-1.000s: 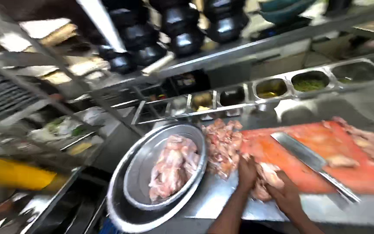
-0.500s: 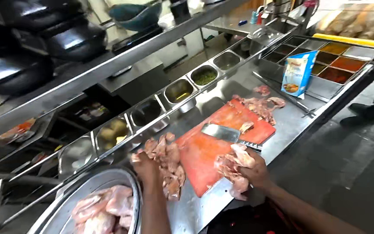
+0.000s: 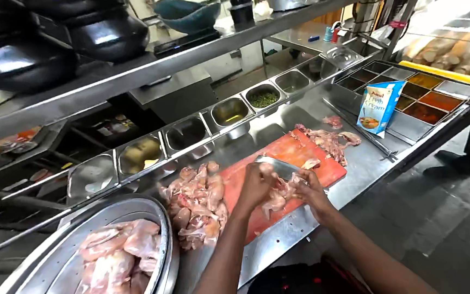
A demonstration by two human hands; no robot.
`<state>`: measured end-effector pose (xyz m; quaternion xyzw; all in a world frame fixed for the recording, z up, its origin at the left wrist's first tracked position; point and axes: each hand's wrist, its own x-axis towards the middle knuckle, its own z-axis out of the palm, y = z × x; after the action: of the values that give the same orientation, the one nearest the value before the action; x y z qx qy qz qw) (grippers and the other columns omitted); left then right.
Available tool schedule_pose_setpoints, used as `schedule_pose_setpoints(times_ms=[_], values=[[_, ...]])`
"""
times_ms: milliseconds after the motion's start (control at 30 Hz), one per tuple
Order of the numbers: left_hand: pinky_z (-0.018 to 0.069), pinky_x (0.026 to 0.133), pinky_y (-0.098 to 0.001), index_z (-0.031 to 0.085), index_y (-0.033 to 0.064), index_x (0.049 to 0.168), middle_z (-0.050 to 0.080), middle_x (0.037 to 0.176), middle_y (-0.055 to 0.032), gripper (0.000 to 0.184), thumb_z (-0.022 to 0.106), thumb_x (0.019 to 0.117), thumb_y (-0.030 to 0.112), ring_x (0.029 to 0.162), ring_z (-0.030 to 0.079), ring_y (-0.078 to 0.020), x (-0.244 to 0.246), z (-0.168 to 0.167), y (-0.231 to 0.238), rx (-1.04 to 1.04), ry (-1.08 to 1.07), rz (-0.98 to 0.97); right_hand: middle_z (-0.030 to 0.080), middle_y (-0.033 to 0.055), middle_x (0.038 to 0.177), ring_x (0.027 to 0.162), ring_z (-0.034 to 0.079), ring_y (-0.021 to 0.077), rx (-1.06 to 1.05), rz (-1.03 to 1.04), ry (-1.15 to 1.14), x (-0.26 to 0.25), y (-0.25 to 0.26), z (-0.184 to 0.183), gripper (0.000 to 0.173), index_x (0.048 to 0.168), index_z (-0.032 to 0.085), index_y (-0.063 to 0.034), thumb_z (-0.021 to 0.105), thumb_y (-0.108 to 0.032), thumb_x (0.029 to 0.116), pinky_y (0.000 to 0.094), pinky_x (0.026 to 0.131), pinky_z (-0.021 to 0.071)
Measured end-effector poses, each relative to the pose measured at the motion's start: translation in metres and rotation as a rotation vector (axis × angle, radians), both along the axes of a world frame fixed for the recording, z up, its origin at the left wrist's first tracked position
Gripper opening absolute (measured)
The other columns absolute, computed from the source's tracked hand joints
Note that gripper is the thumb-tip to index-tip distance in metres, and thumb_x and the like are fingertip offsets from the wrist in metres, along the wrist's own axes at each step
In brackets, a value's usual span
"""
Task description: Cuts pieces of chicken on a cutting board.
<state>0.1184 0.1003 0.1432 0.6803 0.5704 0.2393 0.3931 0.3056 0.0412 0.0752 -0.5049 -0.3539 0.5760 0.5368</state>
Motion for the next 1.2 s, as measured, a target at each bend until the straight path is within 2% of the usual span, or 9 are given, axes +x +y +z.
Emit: schedule_pose_setpoints(times_ms=[133,233,300,367,467,700,867,1067,1200], values=[[0.0573,0.099,-0.0453,0.046,0.0135,0.154,0.050,0.153,-0.0107,0.073,0.079,0.0898,0.015,0.121,0.064,-0.0238,0.025,-0.006,-0.015,0.006,-0.168,-0.222,0.064,0.0049,0.089,0.073,0.064,0.0160,-0.239,-0.062,0.425,-0.007,0.012,0.020,0.019,0.120,0.056,-0.0119,0.054,-0.024,0.1061,0.0351,0.066,0.0568],[0.0561,0.096,-0.0521,0.059,0.0121,0.141,0.057,0.141,-0.0138,0.052,0.074,0.0937,0.027,0.119,0.063,-0.0296,0.008,-0.033,-0.010,0.180,-0.039,0.042,0.069,0.0083,0.091,0.076,0.068,0.0187,-0.215,-0.166,0.390,0.030,0.040,0.029,0.021,0.120,0.055,-0.0056,0.047,-0.020,0.1077,0.0374,0.071,0.0601],[0.0487,0.102,-0.0606,0.066,0.0169,0.136,0.056,0.143,-0.0166,0.053,0.073,0.0913,0.044,0.126,0.056,-0.0389,-0.001,-0.068,-0.013,0.181,0.180,0.047,0.068,0.0127,0.111,0.090,0.070,0.0251,-0.173,-0.257,0.287,0.064,0.063,0.028,0.042,0.138,0.048,-0.0115,0.044,-0.041,0.1083,0.0438,0.077,0.0600],[0.0461,0.105,-0.0603,0.071,0.0238,0.128,0.060,0.139,-0.0121,0.049,0.068,0.0907,0.054,0.128,0.054,-0.0381,-0.005,-0.104,-0.030,0.257,0.268,0.032,0.056,0.0197,0.137,0.110,0.064,0.0321,-0.211,-0.326,0.036,0.085,0.067,0.013,0.064,0.154,0.035,-0.0115,0.046,-0.052,0.1055,0.0500,0.088,0.0560],[0.0492,0.103,-0.0522,0.075,0.0218,0.121,0.065,0.131,-0.0069,0.041,0.068,0.0899,0.047,0.123,0.059,-0.0290,-0.011,-0.132,-0.039,0.448,0.133,0.135,0.059,0.0258,0.132,0.120,0.060,0.0401,0.027,-0.108,-0.736,0.078,0.047,-0.026,0.064,0.144,0.047,0.0009,0.072,-0.030,0.0936,0.0603,0.100,0.0512],[0.0536,0.101,-0.0443,0.072,0.0103,0.113,0.065,0.127,-0.0091,0.040,0.074,0.0858,0.039,0.121,0.061,-0.0227,-0.021,-0.151,-0.071,0.557,-0.022,0.246,0.058,0.0219,0.135,0.117,0.060,0.0457,-0.049,0.479,-1.568,0.033,0.031,-0.029,0.055,0.142,0.052,-0.0069,0.069,-0.021,0.0913,0.0594,0.087,0.0547],[0.0610,0.076,-0.0447,0.060,0.0014,0.121,0.070,0.102,-0.0102,0.060,0.068,0.0895,0.051,0.087,0.070,-0.0227,-0.012,-0.144,-0.084,0.418,0.207,0.330,0.066,0.0187,0.124,0.094,0.071,0.0404,-0.133,0.525,-1.611,0.029,0.035,0.005,0.060,0.152,0.039,-0.0179,0.060,-0.024,0.0961,0.0593,0.073,0.0579],[0.0583,0.087,-0.0510,0.069,0.0075,0.121,0.075,0.102,-0.0128,0.047,0.060,0.0991,0.049,0.097,0.073,-0.0309,-0.022,-0.129,-0.087,0.248,0.366,0.093,0.070,0.0149,0.084,0.071,0.069,0.0377,0.134,0.263,-1.469,0.047,0.008,0.044,0.047,0.151,0.047,-0.0176,0.052,-0.032,0.1067,0.0603,0.063,0.0556],[0.0592,0.089,-0.0498,0.069,0.0057,0.121,0.073,0.110,-0.0122,0.034,0.066,0.0994,0.031,0.097,0.073,-0.0270,-0.037,-0.119,-0.085,0.223,0.180,0.115,0.062,0.0031,0.067,0.051,0.062,0.0209,0.365,0.093,-1.168,0.042,-0.018,0.059,0.031,0.129,0.056,-0.0109,0.049,-0.027,0.1034,0.0450,0.047,0.0547]])
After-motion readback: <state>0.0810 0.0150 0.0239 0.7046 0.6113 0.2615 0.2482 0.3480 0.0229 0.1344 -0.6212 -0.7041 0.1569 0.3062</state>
